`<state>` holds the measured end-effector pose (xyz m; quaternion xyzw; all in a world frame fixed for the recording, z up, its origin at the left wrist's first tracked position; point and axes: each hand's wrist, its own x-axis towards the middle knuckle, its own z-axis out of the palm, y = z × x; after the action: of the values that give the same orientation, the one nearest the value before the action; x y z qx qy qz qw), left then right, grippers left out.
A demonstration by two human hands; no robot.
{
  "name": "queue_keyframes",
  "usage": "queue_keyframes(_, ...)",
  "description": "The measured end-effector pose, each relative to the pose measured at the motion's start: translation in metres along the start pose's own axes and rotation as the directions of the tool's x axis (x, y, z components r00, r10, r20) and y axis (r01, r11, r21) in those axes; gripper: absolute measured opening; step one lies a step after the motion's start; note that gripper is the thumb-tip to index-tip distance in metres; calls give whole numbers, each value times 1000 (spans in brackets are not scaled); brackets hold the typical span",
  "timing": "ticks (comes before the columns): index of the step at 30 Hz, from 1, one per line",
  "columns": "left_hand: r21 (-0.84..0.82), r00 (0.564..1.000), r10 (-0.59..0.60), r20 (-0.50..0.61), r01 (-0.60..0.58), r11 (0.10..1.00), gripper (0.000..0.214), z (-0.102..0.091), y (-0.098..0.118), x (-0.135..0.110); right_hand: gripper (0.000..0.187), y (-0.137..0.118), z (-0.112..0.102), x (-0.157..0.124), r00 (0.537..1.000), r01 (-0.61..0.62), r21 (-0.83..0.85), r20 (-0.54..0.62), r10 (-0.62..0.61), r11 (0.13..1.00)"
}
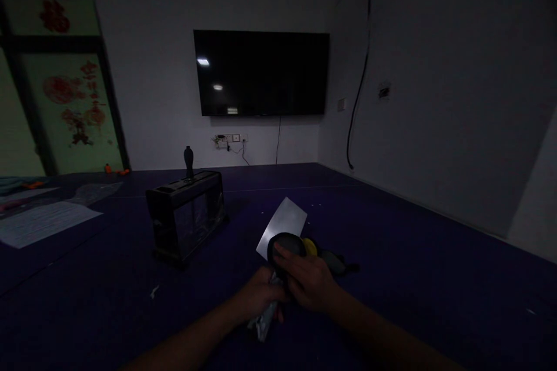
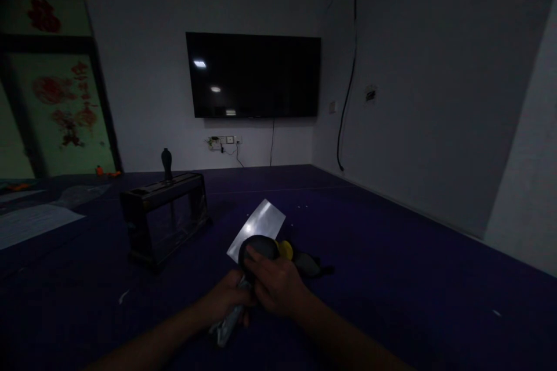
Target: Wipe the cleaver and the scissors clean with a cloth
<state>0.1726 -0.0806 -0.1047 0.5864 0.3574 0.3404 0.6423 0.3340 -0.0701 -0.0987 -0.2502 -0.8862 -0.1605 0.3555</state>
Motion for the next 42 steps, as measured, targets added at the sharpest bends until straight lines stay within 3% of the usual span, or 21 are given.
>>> queue_keyframes(16,10,999,-34,15,33,999,9,0,3,0,47,-6,-4,7,995,-35,-49,87,40,998)
queue_keyframes(24,-28,1000,-4,-4,4,1000,11,2,2,0,45,-5,-3,7,1000,2,-44,24,-1,999)
queue_keyframes(42,-77,1000,-21,16,22,997,16,-5,-4,6,47,-1,3,2,998,-48,-16,51,48,999)
